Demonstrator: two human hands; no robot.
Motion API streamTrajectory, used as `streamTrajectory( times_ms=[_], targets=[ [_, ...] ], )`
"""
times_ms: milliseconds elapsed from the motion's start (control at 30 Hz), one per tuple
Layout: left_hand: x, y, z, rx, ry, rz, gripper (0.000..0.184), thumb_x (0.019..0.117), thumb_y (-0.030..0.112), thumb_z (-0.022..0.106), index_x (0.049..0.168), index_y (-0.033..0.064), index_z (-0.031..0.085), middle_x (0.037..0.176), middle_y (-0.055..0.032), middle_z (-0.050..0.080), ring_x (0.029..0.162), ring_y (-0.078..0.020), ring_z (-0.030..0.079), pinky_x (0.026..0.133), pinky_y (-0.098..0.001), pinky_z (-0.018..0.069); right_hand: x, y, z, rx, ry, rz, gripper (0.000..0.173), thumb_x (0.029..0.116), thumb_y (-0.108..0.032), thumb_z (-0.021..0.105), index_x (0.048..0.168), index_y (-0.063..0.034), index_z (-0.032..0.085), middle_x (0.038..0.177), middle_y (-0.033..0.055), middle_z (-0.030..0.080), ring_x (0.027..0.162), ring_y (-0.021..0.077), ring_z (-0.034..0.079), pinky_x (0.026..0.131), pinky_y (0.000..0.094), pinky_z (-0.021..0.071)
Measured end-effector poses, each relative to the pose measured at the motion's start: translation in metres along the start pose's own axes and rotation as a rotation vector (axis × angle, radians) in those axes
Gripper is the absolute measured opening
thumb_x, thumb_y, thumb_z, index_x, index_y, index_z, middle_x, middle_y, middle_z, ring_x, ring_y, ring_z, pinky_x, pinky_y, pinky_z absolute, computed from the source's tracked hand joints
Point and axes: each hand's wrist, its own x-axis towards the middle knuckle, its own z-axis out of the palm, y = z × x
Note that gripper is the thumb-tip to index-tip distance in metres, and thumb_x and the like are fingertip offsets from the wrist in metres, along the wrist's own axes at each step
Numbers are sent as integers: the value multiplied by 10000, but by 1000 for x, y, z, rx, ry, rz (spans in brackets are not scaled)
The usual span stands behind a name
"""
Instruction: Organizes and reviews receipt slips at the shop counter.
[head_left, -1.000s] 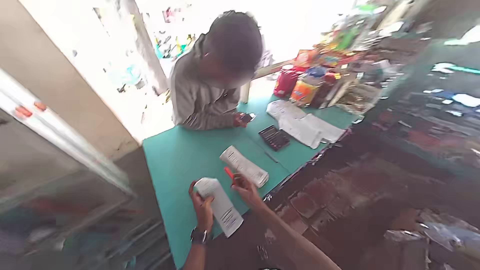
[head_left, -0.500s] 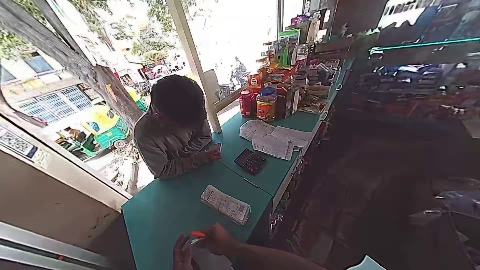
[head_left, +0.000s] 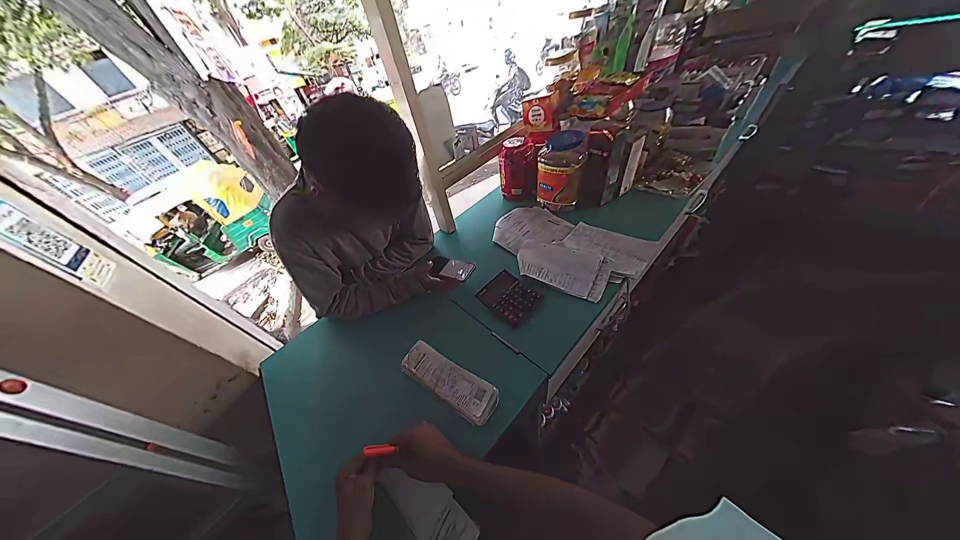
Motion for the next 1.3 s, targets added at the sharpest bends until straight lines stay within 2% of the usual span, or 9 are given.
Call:
streamTrajectory(
  times_ms=[100,200,267,467,567,633,933,1133,1300],
  targets=[
    [5,-4,2,-29,35,-12,83,923,-35,653,928,-35,735,842,-50,748,784,-37,684,798,-237,575,0,-1,-1,9,-10,19,328,1012,-320,601,1026,-7,698,896,178,692,874,340,674,799,529,512],
    [9,1,6,65,99,-53,99,950,8,654,911,-38,733,808,-77,719,743,-75,649,766,-287,549,-17,-9,-18,62,-81,128,516,970,-309,687,1422,-96,557,1061,202,708,969,370,687,880,554,531],
    [7,4,8,139,133,-102,131,965,72,673,923,-36,736,828,-111,714,775,-141,657,798,-370,548,-32,-10,-25,101,-93,180,613,965,-259,693,1518,-150,454,1016,188,710,893,354,693,836,543,544],
    [13,7,17,194,155,-183,181,967,182,709,969,8,758,909,-143,734,880,-241,691,872,-485,537,-42,-7,-33,69,-92,210,513,965,-185,667,1455,-135,524,955,162,707,840,320,685,814,512,542],
    [14,1,15,132,111,-117,314,974,190,697,1233,14,683,1110,-170,720,1039,-269,686,964,-487,532,-39,-5,-33,59,-72,248,500,944,-204,687,1418,-116,557,983,159,705,867,306,684,822,501,543],
    [13,-3,15,42,104,-73,450,976,132,671,1395,14,557,1120,-173,708,984,-234,688,906,-427,555,-39,-4,-32,47,-67,258,491,936,-216,694,1400,-116,570,980,147,700,854,292,677,809,493,541],
    [0,-9,21,97,292,16,240,902,36,740,1131,-17,694,987,-130,738,874,-186,710,826,-379,590,-42,-2,-28,18,13,239,522,902,-249,729,1383,-111,580,970,118,712,860,265,684,820,462,544],
    [0,-15,23,247,291,67,325,897,90,743,1215,38,706,1235,-171,682,1144,-333,640,1009,-522,507,-44,1,-21,-33,94,207,511,869,-249,747,1339,-84,635,1198,165,655,1067,292,650,949,454,526],
    [-1,-17,18,-38,344,92,361,983,165,644,1283,-35,630,1334,-217,619,1221,-296,611,1050,-446,501,-45,14,-22,202,187,93,553,998,-450,593,1390,-62,577,905,72,669,716,160,608,689,357,536]
  ],
)
